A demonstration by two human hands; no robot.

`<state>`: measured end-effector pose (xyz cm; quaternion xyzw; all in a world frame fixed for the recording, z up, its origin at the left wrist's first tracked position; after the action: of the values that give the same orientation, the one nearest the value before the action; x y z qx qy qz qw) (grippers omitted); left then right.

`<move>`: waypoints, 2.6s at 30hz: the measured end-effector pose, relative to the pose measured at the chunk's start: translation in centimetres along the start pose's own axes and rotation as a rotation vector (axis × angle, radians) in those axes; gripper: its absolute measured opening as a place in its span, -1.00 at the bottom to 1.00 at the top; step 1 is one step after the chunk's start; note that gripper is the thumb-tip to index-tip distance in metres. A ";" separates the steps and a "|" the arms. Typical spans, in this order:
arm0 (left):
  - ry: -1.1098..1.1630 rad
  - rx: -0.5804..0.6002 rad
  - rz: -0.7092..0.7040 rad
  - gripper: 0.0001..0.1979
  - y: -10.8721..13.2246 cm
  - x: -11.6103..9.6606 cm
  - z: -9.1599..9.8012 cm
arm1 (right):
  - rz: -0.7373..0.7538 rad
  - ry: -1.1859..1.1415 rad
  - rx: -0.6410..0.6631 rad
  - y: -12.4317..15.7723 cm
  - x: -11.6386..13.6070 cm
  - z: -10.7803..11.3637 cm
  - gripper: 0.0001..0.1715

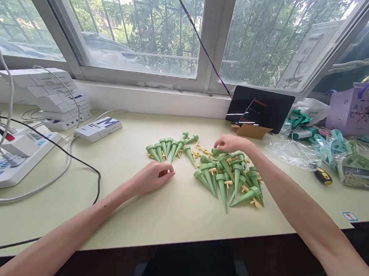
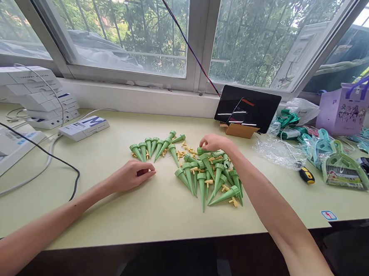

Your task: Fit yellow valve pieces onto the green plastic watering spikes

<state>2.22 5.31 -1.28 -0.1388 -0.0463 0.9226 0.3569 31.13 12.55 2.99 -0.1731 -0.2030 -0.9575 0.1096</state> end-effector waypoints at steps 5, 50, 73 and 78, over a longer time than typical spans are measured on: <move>-0.009 -0.003 -0.009 -0.74 0.1 0.0 0.0 | 0.019 -0.035 -0.007 0.1 -0.1 -0.1 -0.64; 0.013 -0.042 -0.034 -0.75 0.2 -0.7 0.1 | 0.062 0.102 -0.310 -2.8 12.8 -5.7 -0.77; 0.065 -0.266 0.104 -0.57 0.2 0.2 1.4 | 0.437 -0.128 -0.829 4.2 15.8 -6.6 -0.76; 0.228 -0.397 0.189 -0.57 0.6 0.3 2.7 | 0.594 -0.221 -0.827 5.0 16.2 -9.9 -0.72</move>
<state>0.79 5.08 1.14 -0.3133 -0.1729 0.9030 0.2375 14.84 1.55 2.35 -0.3519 0.2397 -0.8614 0.2770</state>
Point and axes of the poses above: each hand's wrist, its own y-axis away from the middle knuckle, its own z-axis out of the back of the hand, x = y × z, the point moved 5 cm from there along -y, towards the middle knuckle, and after that the axes turned 15 degrees about -y, right-handed, at the moved point
